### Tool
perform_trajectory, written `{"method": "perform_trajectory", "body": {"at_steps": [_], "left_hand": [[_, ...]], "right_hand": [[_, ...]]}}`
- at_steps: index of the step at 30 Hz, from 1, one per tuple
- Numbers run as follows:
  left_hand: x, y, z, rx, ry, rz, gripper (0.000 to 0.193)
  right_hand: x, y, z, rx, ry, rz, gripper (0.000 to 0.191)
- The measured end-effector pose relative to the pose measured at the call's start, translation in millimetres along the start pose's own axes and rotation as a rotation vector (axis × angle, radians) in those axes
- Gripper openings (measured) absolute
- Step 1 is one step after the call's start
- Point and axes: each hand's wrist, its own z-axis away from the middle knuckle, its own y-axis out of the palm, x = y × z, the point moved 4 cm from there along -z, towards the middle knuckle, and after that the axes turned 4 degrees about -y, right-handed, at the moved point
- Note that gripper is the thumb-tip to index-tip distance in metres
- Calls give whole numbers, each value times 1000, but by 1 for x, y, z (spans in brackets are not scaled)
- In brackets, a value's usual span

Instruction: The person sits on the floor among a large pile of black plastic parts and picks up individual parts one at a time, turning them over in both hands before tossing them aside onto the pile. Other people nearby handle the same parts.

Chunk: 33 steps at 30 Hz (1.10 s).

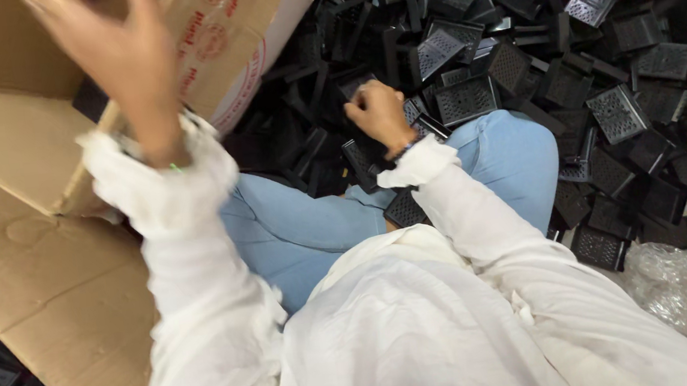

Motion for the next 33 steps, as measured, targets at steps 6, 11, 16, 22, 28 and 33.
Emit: {"method": "perform_trajectory", "body": {"at_steps": [6,11,16,22,28,33], "left_hand": [[-29,38,201,479,-1167,987,33],[-50,65,299,775,-1944,1535,59],[-18,69,278,591,-1597,1624,43],[36,62,269,131,-1649,1531,43],[56,64,271,66,-1597,1565,26],[67,63,271,11,-1596,1593,21]], "right_hand": [[26,-59,47,-70,-226,-363,10],[90,-62,105,172,-524,-279,6],[101,-53,92,165,-489,-434,22],[78,-16,-32,-101,-552,-91,18],[75,53,-86,92,-570,348,25],[36,17,-84,-52,-528,273,18]]}}
